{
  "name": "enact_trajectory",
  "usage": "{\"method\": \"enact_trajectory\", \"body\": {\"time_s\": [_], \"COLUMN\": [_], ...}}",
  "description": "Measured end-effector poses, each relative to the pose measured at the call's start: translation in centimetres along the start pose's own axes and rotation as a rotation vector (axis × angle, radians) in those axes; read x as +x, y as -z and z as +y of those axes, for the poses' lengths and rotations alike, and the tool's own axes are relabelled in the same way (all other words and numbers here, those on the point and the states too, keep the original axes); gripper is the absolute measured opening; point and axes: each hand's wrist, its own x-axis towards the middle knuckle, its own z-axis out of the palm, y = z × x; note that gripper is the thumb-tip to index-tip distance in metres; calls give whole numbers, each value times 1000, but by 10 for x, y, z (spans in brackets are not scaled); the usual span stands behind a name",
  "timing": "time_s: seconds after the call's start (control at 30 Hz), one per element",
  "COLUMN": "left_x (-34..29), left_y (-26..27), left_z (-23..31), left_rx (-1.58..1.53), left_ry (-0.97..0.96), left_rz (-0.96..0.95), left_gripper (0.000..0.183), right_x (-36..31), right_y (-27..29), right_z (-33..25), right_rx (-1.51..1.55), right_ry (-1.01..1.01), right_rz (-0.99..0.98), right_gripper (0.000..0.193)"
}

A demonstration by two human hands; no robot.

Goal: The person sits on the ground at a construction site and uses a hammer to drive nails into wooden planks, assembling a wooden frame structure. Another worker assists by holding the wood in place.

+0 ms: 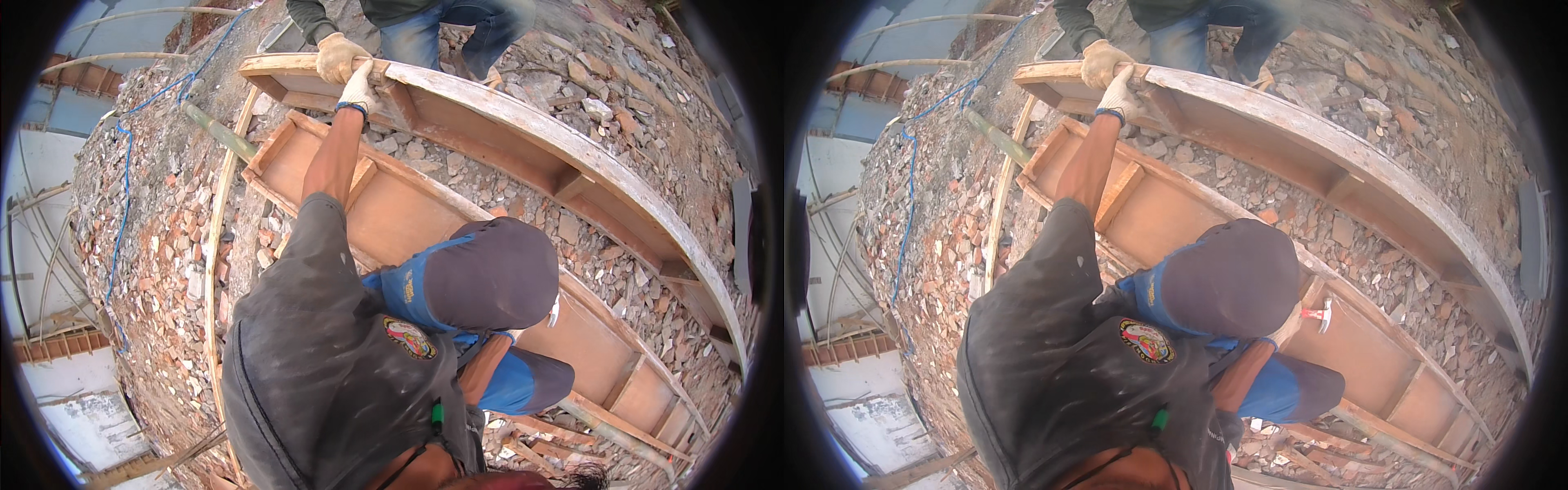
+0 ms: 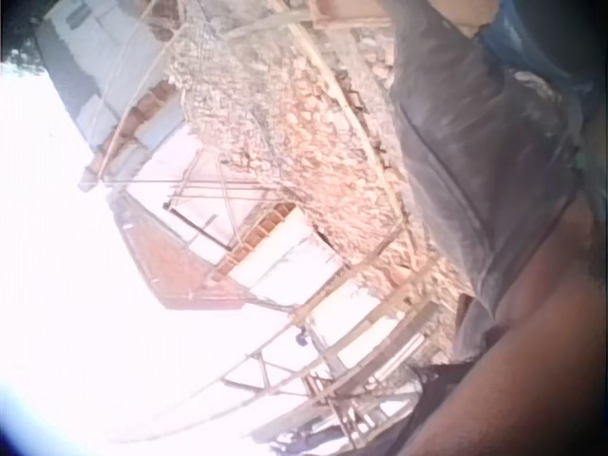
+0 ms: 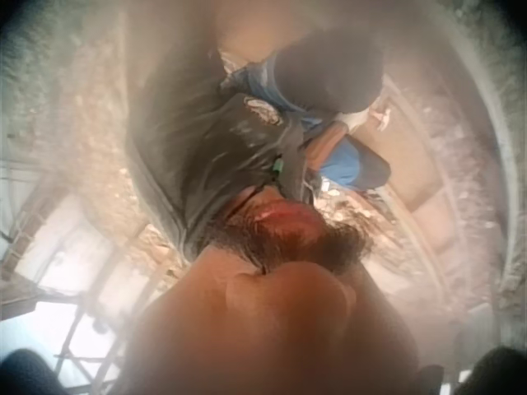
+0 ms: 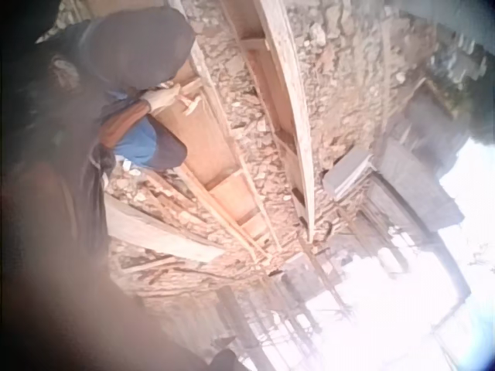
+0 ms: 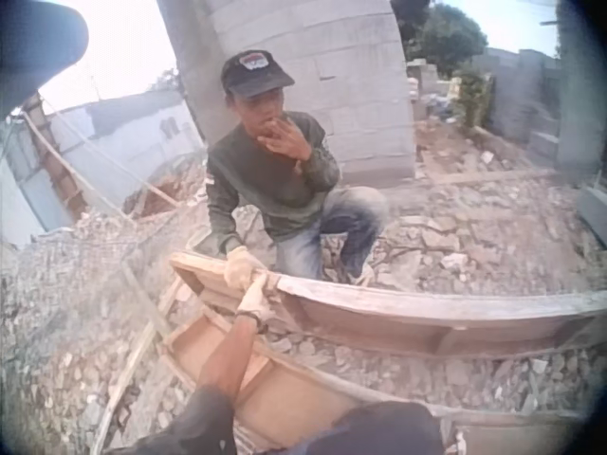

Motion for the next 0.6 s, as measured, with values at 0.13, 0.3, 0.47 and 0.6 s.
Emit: {"method": "enact_trajectory", "body": {"time_s": [0.13, 0.3, 0.47, 0.6], "left_x": [-30, -104, -114, -138], "left_y": [14, 110, 262, 234], "left_z": [3, -4, -50, -86], "left_rx": [92, 1624, 2072, 1925], "left_ry": [124, -302, -166, -288], "left_rz": [-2, -135, -150, -173], "left_gripper": [84, 75, 69, 80], "right_x": [-4, -16, -43, -66], "right_y": [6, 3, -18, -53], "right_z": [-7, -21, -45, -89], "right_rx": [-54, -151, -296, -469], "right_ry": [35, 129, 257, 579], "right_rz": [-7, -25, -49, -43], "right_gripper": [29, 34, 39, 43]}}
